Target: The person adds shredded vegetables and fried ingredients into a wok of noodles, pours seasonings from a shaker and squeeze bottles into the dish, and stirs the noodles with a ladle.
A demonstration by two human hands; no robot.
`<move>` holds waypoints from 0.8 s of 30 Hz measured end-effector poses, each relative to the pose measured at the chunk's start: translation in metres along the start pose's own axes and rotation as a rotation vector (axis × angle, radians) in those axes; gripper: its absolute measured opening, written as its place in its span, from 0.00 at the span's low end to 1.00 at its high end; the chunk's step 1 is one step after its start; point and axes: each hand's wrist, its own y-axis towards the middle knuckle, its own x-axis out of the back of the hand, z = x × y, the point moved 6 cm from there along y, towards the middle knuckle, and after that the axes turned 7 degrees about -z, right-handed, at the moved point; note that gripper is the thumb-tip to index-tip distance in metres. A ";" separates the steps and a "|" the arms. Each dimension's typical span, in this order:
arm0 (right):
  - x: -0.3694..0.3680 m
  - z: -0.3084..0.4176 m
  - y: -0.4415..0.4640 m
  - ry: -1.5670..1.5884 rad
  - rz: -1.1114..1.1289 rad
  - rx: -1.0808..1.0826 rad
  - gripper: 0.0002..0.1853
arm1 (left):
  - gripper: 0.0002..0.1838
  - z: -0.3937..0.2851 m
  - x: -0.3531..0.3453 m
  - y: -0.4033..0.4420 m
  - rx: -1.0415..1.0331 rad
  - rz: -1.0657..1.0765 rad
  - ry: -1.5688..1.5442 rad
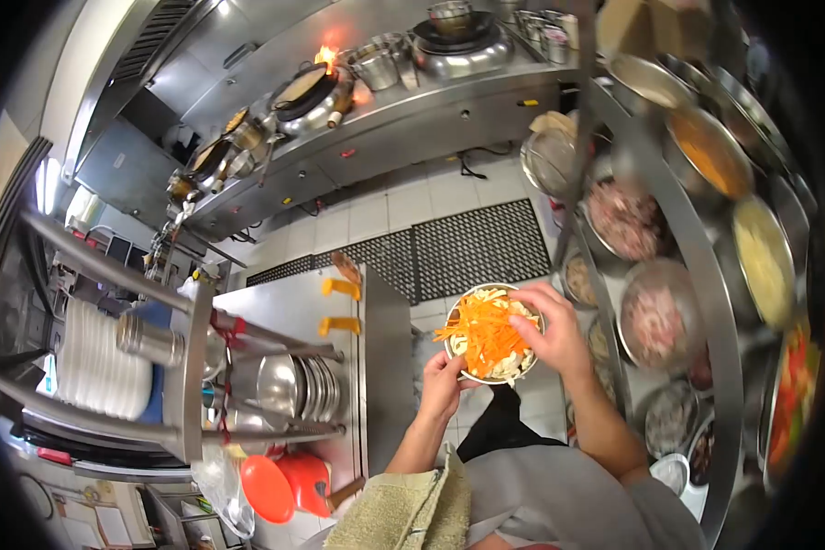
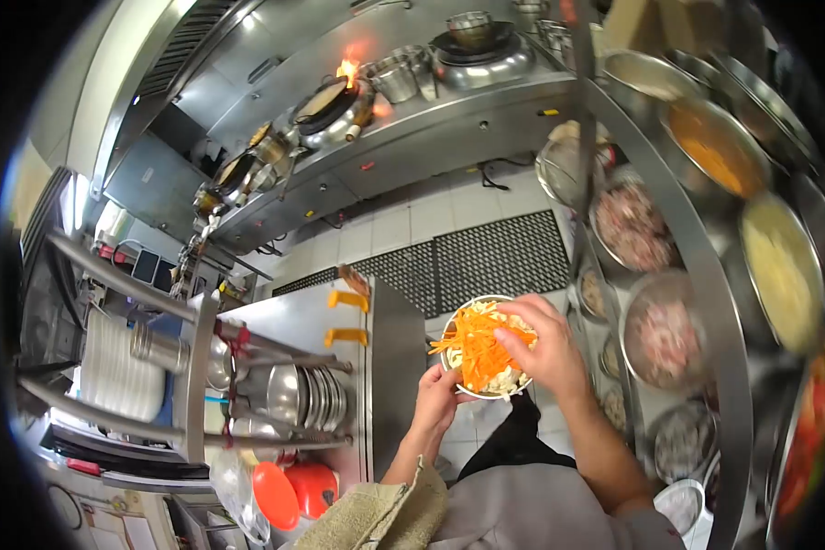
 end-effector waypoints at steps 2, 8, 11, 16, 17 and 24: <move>-0.027 -0.022 0.054 -0.045 0.056 0.039 0.20 | 0.04 -0.027 -0.009 0.052 -0.030 0.007 -0.018; -0.078 -0.089 0.199 -0.402 0.093 0.184 0.37 | 0.06 -0.118 -0.077 0.209 -0.109 -0.011 0.000; -0.093 -0.139 0.270 -0.415 0.008 0.120 0.36 | 0.08 -0.158 -0.119 0.280 -0.175 0.092 -0.036; -0.115 -0.212 0.407 -0.552 -0.078 0.199 0.35 | 0.06 -0.226 -0.186 0.414 -0.210 0.161 -0.016; -0.119 -0.224 0.435 -0.582 -0.080 0.225 0.35 | 0.06 -0.231 -0.195 0.442 -0.219 0.150 -0.026; -0.166 -0.308 0.633 -0.542 -0.088 0.291 0.34 | 0.04 -0.350 -0.260 0.611 -0.309 0.076 0.052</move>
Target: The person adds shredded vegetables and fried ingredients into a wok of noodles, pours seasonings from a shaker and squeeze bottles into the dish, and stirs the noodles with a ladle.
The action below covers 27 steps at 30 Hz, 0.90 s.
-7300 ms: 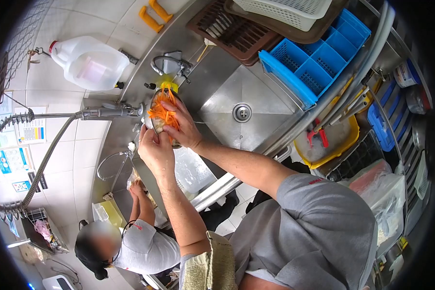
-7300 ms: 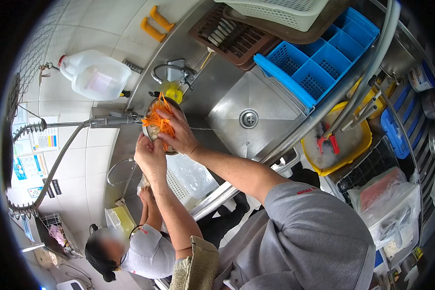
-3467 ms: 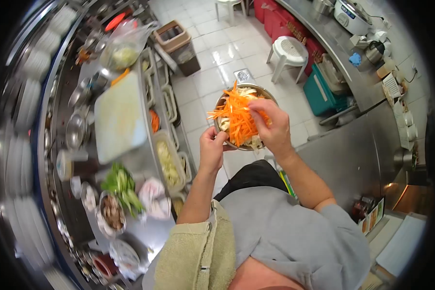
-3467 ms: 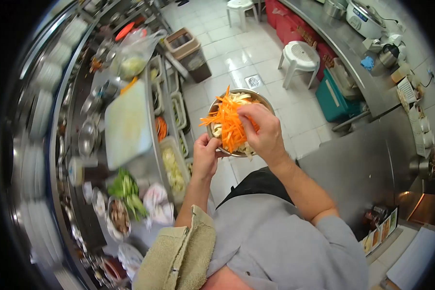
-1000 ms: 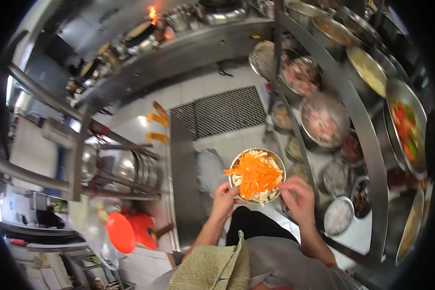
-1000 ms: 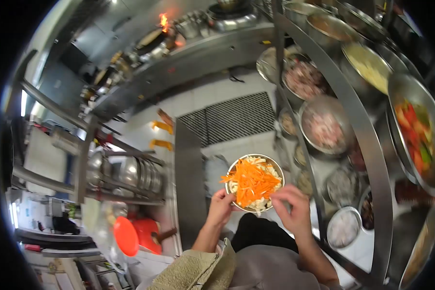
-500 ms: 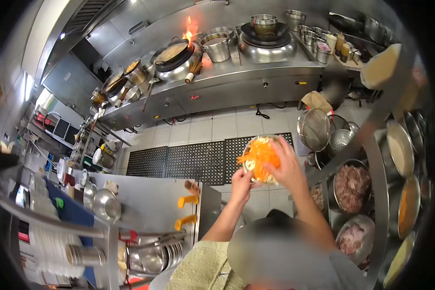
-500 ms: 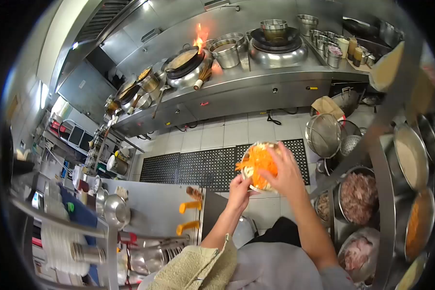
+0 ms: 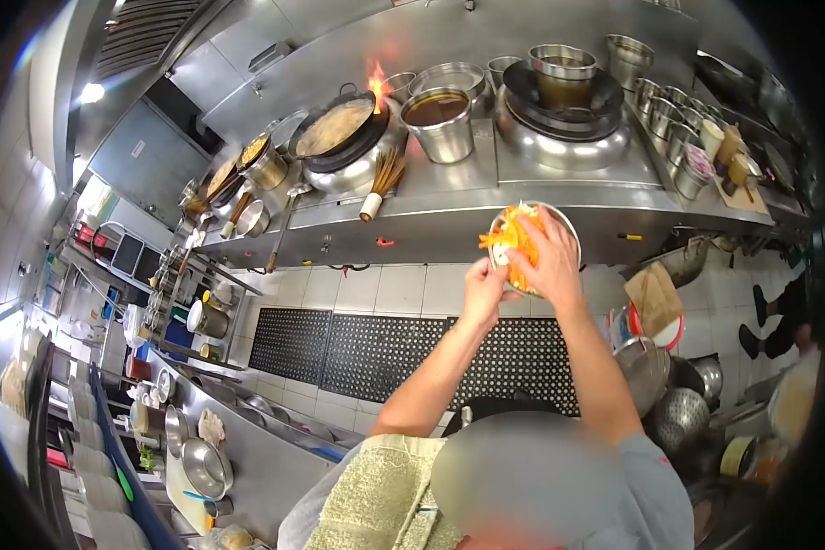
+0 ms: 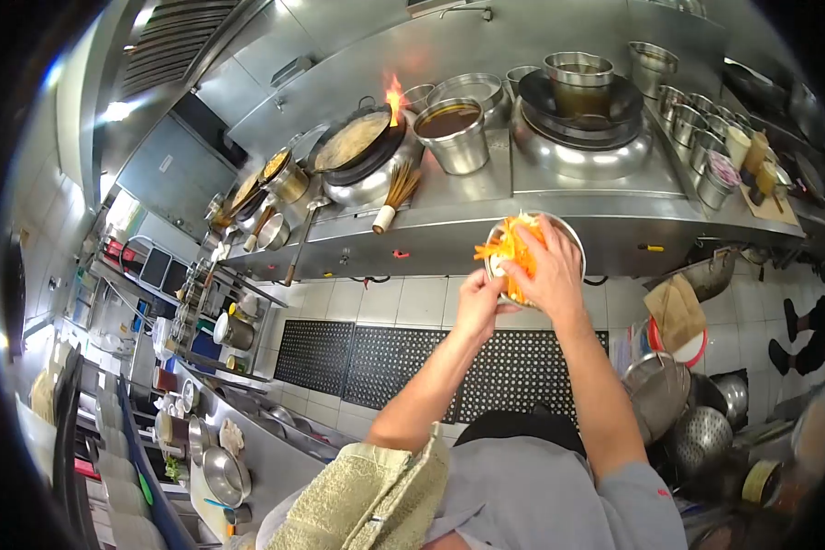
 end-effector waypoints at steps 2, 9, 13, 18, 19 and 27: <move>-0.033 -0.020 0.044 0.010 -0.010 -0.015 0.32 | 0.03 -0.023 -0.010 0.050 -0.095 0.001 0.092; -0.125 -0.090 0.166 0.262 -0.314 -0.085 0.30 | 0.07 -0.099 -0.049 0.216 -0.287 0.042 0.347; -0.159 -0.133 0.228 0.363 -0.496 -0.137 0.29 | 0.15 -0.140 -0.085 0.297 -0.525 0.059 0.634; -0.177 -0.163 0.267 0.381 -0.599 -0.213 0.29 | 0.15 -0.170 -0.121 0.340 -0.874 0.031 0.834; -0.183 -0.170 0.272 0.419 -0.615 -0.227 0.30 | 0.15 -0.172 -0.126 0.342 -0.842 0.024 0.872; -0.208 -0.194 0.287 0.593 -0.583 -0.277 0.31 | 0.15 -0.176 -0.146 0.348 -0.922 -0.047 1.038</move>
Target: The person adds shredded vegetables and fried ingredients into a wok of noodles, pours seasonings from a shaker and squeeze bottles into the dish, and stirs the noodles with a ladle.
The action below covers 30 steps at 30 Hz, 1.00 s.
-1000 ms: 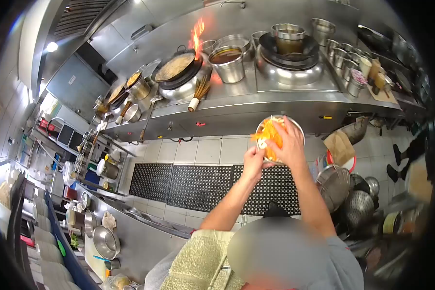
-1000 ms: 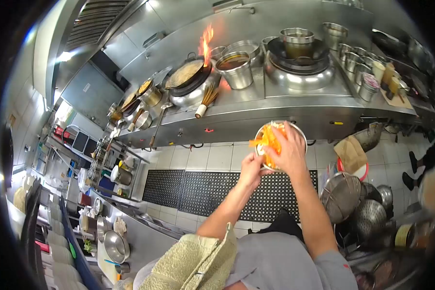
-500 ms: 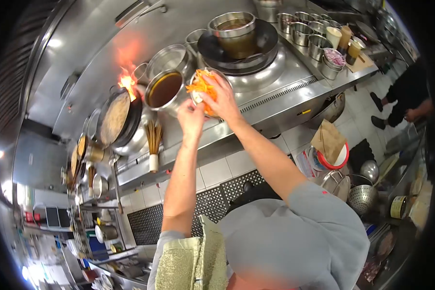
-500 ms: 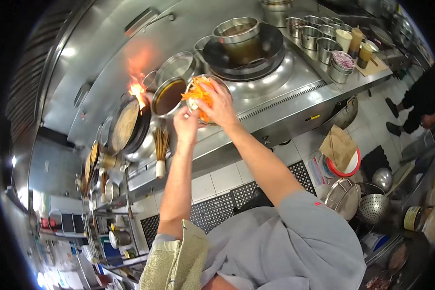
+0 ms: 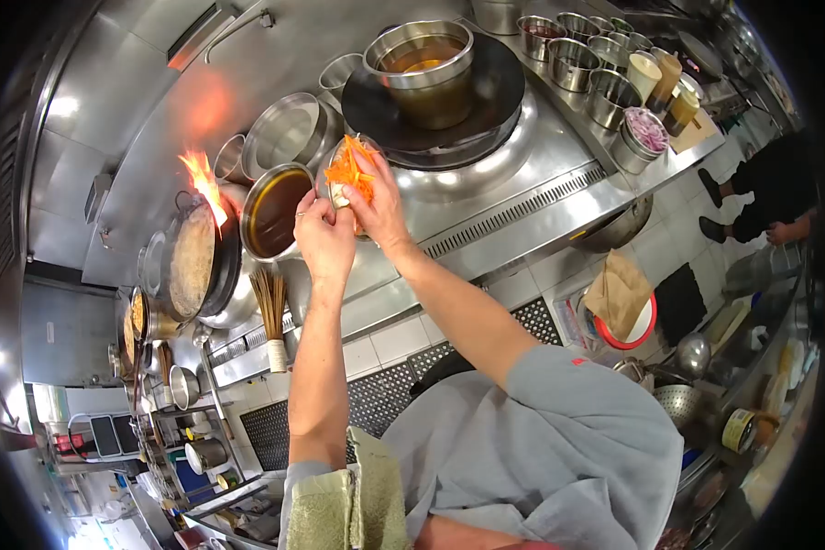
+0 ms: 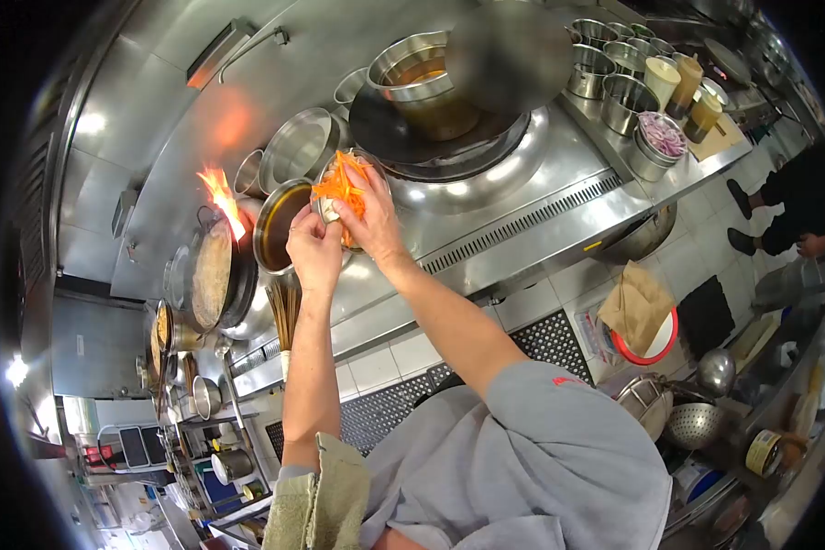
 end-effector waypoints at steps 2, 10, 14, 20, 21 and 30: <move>-0.002 -0.003 -0.002 0.048 -0.029 -0.016 0.30 | 0.14 -0.003 -0.001 0.001 -0.009 -0.007 0.023; -0.014 -0.014 -0.011 0.113 -0.042 -0.022 0.30 | 0.14 -0.009 0.007 -0.001 -0.048 -0.030 0.074; -0.017 -0.014 -0.012 0.130 -0.044 -0.007 0.31 | 0.13 -0.010 0.009 -0.004 -0.034 -0.046 0.115; -0.020 -0.013 -0.012 0.171 -0.031 -0.051 0.30 | 0.13 -0.007 0.010 -0.004 -0.012 -0.087 0.107; -0.019 -0.010 -0.010 0.160 -0.020 -0.028 0.29 | 0.12 -0.009 0.011 -0.005 -0.022 -0.098 0.092; -0.016 -0.044 -0.019 0.220 -0.009 -0.047 0.32 | 0.06 -0.006 0.012 -0.012 0.105 -0.181 -0.088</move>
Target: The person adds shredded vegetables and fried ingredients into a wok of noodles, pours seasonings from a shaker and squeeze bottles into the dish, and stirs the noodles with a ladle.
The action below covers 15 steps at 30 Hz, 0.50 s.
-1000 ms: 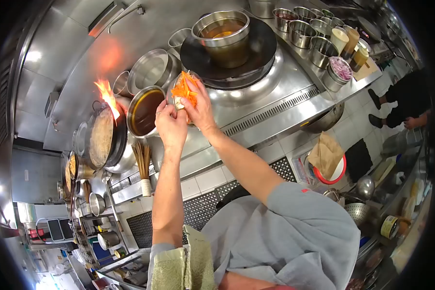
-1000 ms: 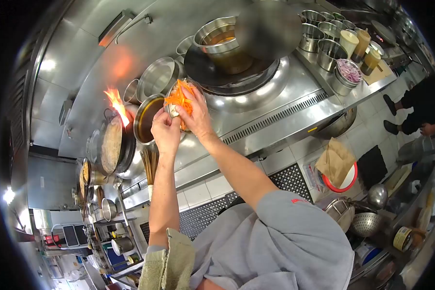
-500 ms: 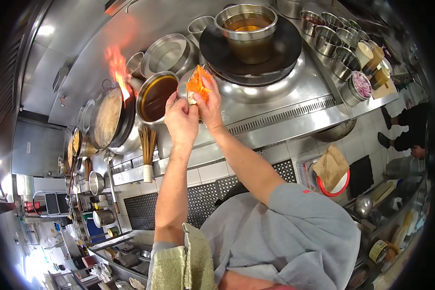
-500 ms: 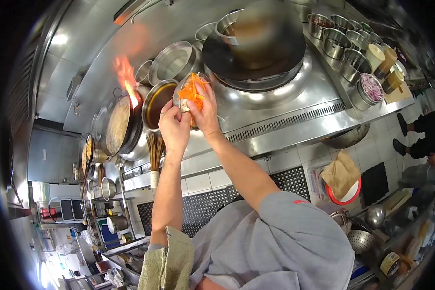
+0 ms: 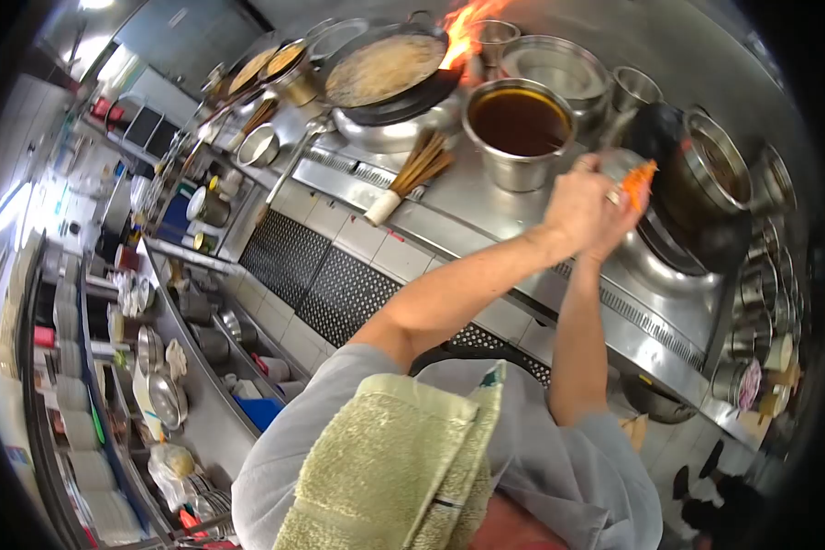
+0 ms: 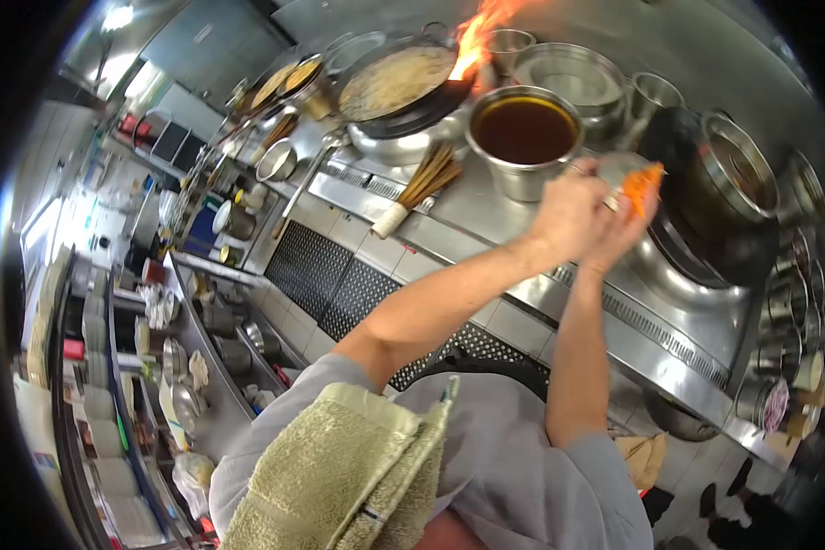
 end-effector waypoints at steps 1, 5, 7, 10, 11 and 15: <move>0.004 -0.001 -0.001 -0.042 0.008 -0.008 0.31 | 0.07 0.002 0.000 -0.001 0.029 0.005 -0.045; 0.005 0.005 -0.008 -0.091 0.006 -0.069 0.28 | 0.09 0.012 0.005 -0.002 0.037 0.116 -0.133; 0.010 0.017 -0.018 -0.258 -0.051 0.024 0.26 | 0.09 0.017 0.014 -0.002 0.079 0.172 -0.176; 0.010 0.014 -0.041 0.101 -0.116 -0.280 0.26 | 0.10 0.027 0.018 -0.002 0.082 0.254 -0.263; 0.004 0.012 -0.046 0.231 -0.147 -0.372 0.26 | 0.10 0.033 0.019 -0.006 0.078 0.273 -0.294; -0.001 0.039 -0.054 -0.069 -0.245 -0.230 0.25 | 0.09 0.042 0.025 -0.003 0.098 0.399 -0.298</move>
